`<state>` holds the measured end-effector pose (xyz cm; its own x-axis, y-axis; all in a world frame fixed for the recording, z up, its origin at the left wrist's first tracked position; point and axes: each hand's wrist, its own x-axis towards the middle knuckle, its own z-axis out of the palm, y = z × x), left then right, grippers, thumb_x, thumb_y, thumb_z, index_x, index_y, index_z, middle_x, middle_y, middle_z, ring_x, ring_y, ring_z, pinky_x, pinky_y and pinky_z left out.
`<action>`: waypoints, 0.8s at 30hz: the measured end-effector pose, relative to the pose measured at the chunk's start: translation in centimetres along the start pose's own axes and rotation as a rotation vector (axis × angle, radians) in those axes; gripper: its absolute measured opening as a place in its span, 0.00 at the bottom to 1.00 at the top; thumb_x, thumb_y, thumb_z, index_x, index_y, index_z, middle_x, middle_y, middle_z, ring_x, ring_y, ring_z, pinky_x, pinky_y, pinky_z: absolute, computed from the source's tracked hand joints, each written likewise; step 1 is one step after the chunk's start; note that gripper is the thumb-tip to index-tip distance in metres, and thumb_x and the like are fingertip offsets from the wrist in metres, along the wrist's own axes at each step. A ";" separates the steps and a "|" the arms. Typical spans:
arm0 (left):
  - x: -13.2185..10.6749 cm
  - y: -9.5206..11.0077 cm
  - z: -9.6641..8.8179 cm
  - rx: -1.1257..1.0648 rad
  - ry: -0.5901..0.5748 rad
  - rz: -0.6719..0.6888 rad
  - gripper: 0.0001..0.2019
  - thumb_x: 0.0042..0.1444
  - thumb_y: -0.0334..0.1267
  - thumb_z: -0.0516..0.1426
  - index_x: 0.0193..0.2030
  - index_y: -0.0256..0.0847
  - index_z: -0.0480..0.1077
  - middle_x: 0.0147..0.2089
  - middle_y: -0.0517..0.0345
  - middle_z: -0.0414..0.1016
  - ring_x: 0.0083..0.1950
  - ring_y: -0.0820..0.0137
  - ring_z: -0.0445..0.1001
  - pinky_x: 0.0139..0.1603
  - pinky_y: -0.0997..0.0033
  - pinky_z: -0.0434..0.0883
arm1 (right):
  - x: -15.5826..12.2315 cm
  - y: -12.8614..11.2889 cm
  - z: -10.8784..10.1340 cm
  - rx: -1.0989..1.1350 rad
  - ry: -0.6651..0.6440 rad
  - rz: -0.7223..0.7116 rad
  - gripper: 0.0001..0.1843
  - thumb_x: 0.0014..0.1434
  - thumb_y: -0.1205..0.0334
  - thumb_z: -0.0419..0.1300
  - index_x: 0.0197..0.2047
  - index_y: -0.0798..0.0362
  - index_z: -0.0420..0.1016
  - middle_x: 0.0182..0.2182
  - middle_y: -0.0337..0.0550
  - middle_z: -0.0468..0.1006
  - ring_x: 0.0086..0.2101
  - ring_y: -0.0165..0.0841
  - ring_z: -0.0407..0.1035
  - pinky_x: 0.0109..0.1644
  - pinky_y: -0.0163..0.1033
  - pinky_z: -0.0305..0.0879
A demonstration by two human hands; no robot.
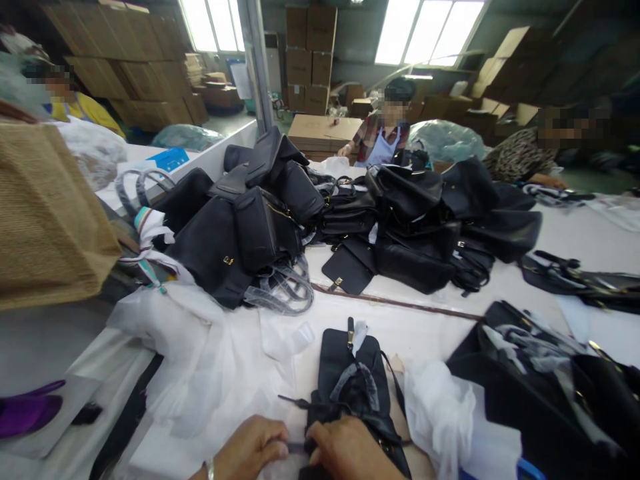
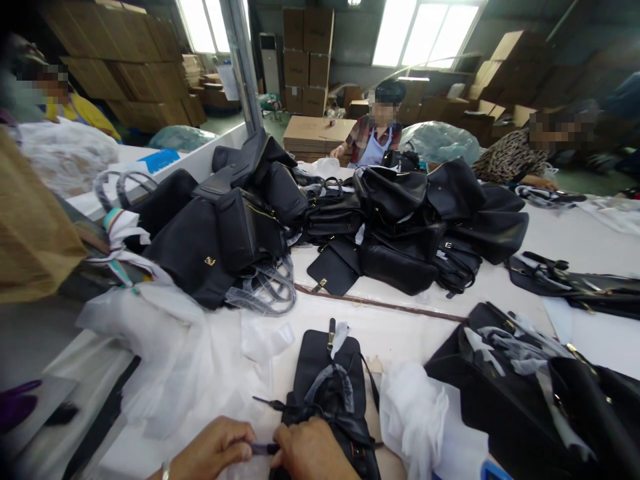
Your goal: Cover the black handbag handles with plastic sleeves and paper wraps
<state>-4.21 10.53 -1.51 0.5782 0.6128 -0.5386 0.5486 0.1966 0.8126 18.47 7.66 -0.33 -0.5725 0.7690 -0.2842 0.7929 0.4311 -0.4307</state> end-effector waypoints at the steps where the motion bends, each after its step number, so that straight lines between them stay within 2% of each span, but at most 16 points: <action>1: 0.2 0.1 0.3 -0.011 -0.028 -0.003 0.18 0.54 0.52 0.55 0.29 0.39 0.74 0.23 0.63 0.64 0.28 0.71 0.61 0.28 0.74 0.55 | 0.1 -0.2 -0.1 0.011 -0.015 0.007 0.05 0.57 0.63 0.62 0.38 0.50 0.71 0.31 0.36 0.82 0.31 0.36 0.77 0.29 0.34 0.58; 3: 0.6 0.4 0.9 -0.038 -0.064 -0.002 0.18 0.53 0.52 0.55 0.28 0.39 0.75 0.23 0.62 0.66 0.28 0.71 0.62 0.28 0.74 0.56 | 0.3 -0.8 -0.4 0.023 -0.053 0.018 0.08 0.56 0.65 0.62 0.40 0.50 0.71 0.31 0.38 0.82 0.30 0.37 0.77 0.27 0.33 0.57; 6: 1.0 0.6 1.5 -0.051 -0.053 0.002 0.15 0.54 0.47 0.55 0.26 0.39 0.73 0.22 0.63 0.65 0.27 0.72 0.61 0.28 0.74 0.55 | 0.1 -1.0 -1.0 0.069 -0.073 0.029 0.13 0.55 0.62 0.62 0.44 0.50 0.70 0.33 0.40 0.82 0.32 0.38 0.77 0.29 0.33 0.59; 9: 1.1 0.4 1.5 -0.030 0.010 -0.006 0.13 0.54 0.43 0.55 0.25 0.38 0.73 0.21 0.65 0.63 0.26 0.73 0.60 0.28 0.75 0.55 | -1.3 0.1 -1.8 0.200 0.024 0.083 0.18 0.56 0.60 0.62 0.50 0.47 0.68 0.38 0.39 0.81 0.38 0.38 0.75 0.38 0.34 0.61; 11: 1.2 0.2 1.1 0.000 0.050 -0.014 0.12 0.54 0.43 0.55 0.26 0.38 0.73 0.21 0.65 0.63 0.27 0.73 0.61 0.28 0.75 0.55 | -2.4 1.4 -2.3 0.268 0.074 0.137 0.14 0.58 0.63 0.59 0.49 0.46 0.69 0.39 0.38 0.80 0.41 0.36 0.74 0.42 0.33 0.60; 13: 1.3 0.2 0.9 0.037 0.068 -0.024 0.11 0.54 0.42 0.55 0.26 0.39 0.72 0.21 0.66 0.63 0.27 0.73 0.61 0.28 0.76 0.55 | -3.2 2.4 -2.4 0.280 0.070 0.185 0.09 0.60 0.68 0.54 0.42 0.49 0.72 0.37 0.38 0.80 0.39 0.34 0.74 0.40 0.32 0.59; 15: 1.5 0.7 0.9 0.071 0.068 -0.029 0.10 0.54 0.40 0.55 0.26 0.39 0.72 0.22 0.65 0.65 0.27 0.73 0.63 0.29 0.76 0.55 | -3.2 2.6 -2.0 0.281 0.050 0.198 0.10 0.60 0.71 0.52 0.37 0.50 0.72 0.35 0.38 0.81 0.37 0.32 0.75 0.36 0.31 0.58; 19: 2.1 2.0 1.7 0.099 0.020 -0.027 0.10 0.53 0.37 0.54 0.26 0.40 0.73 0.22 0.64 0.69 0.26 0.71 0.66 0.29 0.75 0.57 | -2.1 1.5 -0.5 0.266 -0.003 0.156 0.09 0.55 0.72 0.54 0.33 0.51 0.73 0.33 0.38 0.81 0.33 0.31 0.75 0.31 0.31 0.56; 21: 2.3 2.4 1.9 0.110 -0.004 -0.036 0.10 0.54 0.36 0.53 0.26 0.40 0.73 0.21 0.64 0.70 0.26 0.71 0.68 0.29 0.75 0.58 | -1.9 1.2 -0.2 0.282 -0.017 0.155 0.09 0.54 0.71 0.55 0.36 0.50 0.74 0.33 0.38 0.82 0.33 0.32 0.75 0.31 0.31 0.56; 24: 2.4 2.4 1.5 0.180 -0.013 -0.061 0.10 0.54 0.37 0.54 0.25 0.41 0.72 0.22 0.62 0.72 0.27 0.70 0.69 0.29 0.75 0.59 | -2.7 2.1 -0.5 0.386 0.024 0.197 0.13 0.56 0.69 0.56 0.44 0.47 0.72 0.35 0.37 0.82 0.37 0.32 0.75 0.35 0.30 0.58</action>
<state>-0.55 11.34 -1.20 0.5476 0.5936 -0.5897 0.6816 0.0924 0.7259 21.83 6.77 -0.04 -0.4095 0.8316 -0.3752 0.7480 0.0705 -0.6600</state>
